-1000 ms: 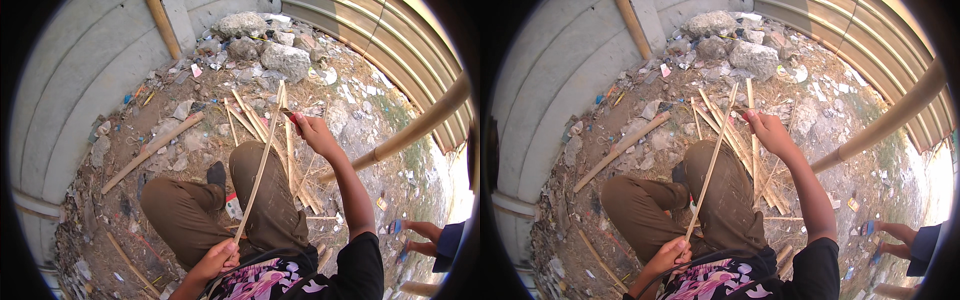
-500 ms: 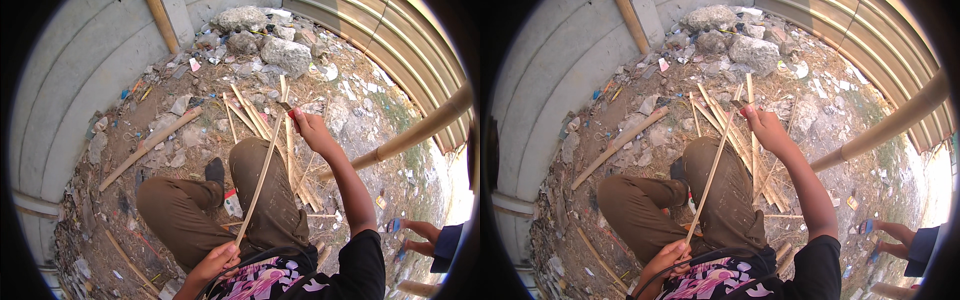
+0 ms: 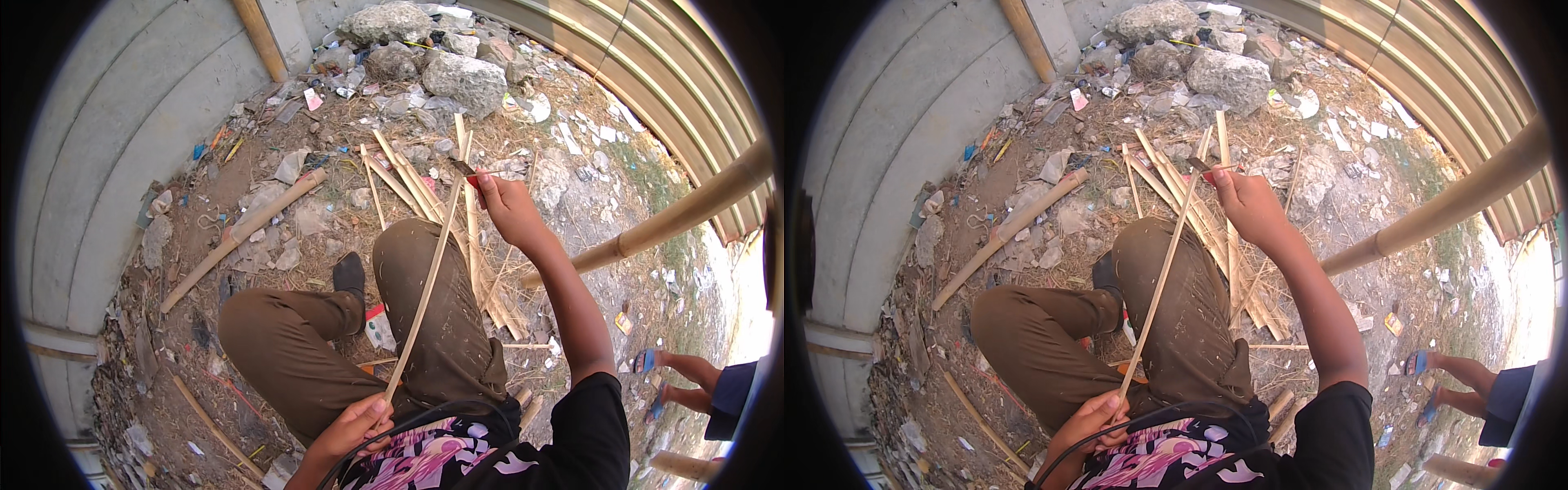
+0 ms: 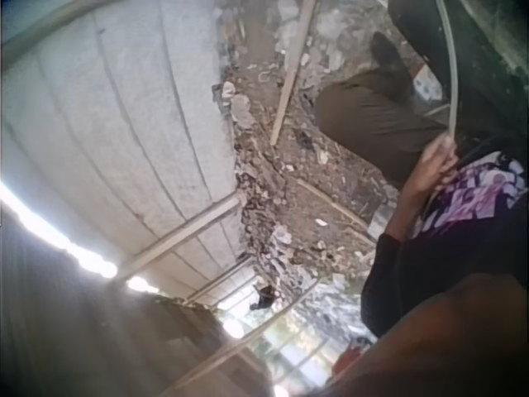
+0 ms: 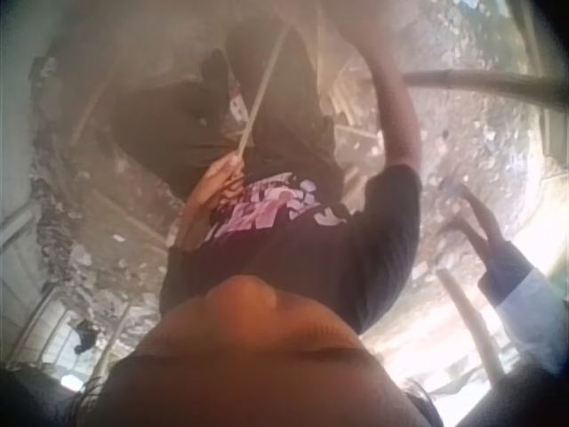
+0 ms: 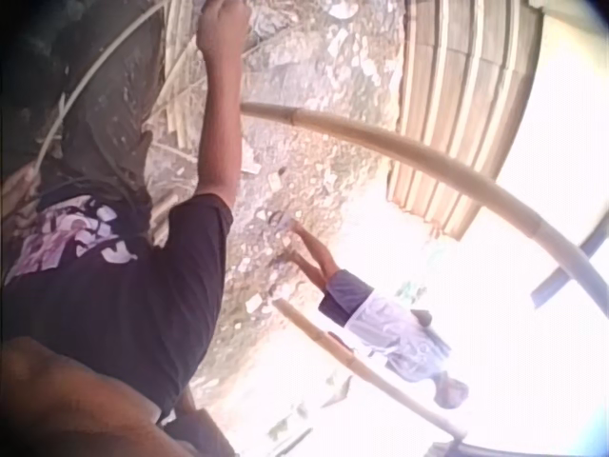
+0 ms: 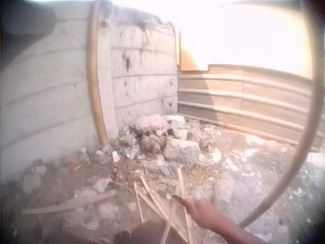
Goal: The person sits on the ground and uses a red utility knife to shave and split a long bamboo stick. They then switch to a black knife to continue shaving the bamboo, creating thin strips.
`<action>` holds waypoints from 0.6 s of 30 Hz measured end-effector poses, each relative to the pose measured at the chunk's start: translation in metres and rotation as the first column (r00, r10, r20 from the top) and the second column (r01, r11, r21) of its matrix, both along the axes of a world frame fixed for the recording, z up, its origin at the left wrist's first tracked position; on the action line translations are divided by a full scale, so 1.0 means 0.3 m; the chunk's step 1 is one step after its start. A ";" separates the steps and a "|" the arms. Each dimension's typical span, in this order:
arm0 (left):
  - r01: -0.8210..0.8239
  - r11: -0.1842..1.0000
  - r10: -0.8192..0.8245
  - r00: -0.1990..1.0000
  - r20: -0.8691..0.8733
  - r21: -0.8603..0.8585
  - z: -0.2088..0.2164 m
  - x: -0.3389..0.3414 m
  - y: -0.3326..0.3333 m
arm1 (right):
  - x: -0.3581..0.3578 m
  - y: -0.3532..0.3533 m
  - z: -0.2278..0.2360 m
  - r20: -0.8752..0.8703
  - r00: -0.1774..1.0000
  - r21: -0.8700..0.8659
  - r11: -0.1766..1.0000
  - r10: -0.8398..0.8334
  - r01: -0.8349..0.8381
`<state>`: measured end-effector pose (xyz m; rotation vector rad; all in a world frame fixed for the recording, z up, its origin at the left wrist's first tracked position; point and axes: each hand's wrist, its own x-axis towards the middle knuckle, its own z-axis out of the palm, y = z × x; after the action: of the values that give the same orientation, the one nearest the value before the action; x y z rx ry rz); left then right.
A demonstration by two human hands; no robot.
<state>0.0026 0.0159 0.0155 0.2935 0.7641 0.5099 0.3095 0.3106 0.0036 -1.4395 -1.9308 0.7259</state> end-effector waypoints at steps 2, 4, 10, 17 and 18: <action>0.010 1.000 -0.010 1.000 -0.007 0.019 -0.002 0.001 0.002 | -0.005 -0.005 0.004 0.042 0.999 -0.026 1.000 -0.015 0.016; 0.008 0.999 -0.007 0.999 -0.039 0.035 -0.001 0.004 -0.004 | -0.006 -0.007 -0.003 0.050 0.999 -0.072 0.997 -0.021 0.024; 0.002 0.999 0.003 0.995 -0.098 0.048 -0.004 0.011 -0.021 | 0.048 -0.012 -0.058 -0.294 0.954 -0.441 0.894 -0.064 -0.075; -0.015 1.000 0.015 1.000 -0.027 -0.001 -0.028 0.008 -0.023 | 0.007 -0.056 0.084 -0.399 0.909 -0.677 0.630 0.120 -0.380; -0.015 1.000 0.015 0.999 -0.033 -0.002 -0.022 0.003 -0.018 | 0.007 -0.063 0.095 -0.418 0.901 -0.639 0.668 0.114 -0.381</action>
<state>0.0036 0.0106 0.0088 0.2944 0.7990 0.5191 0.3115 0.2917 0.0321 -1.3094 -1.6343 1.8995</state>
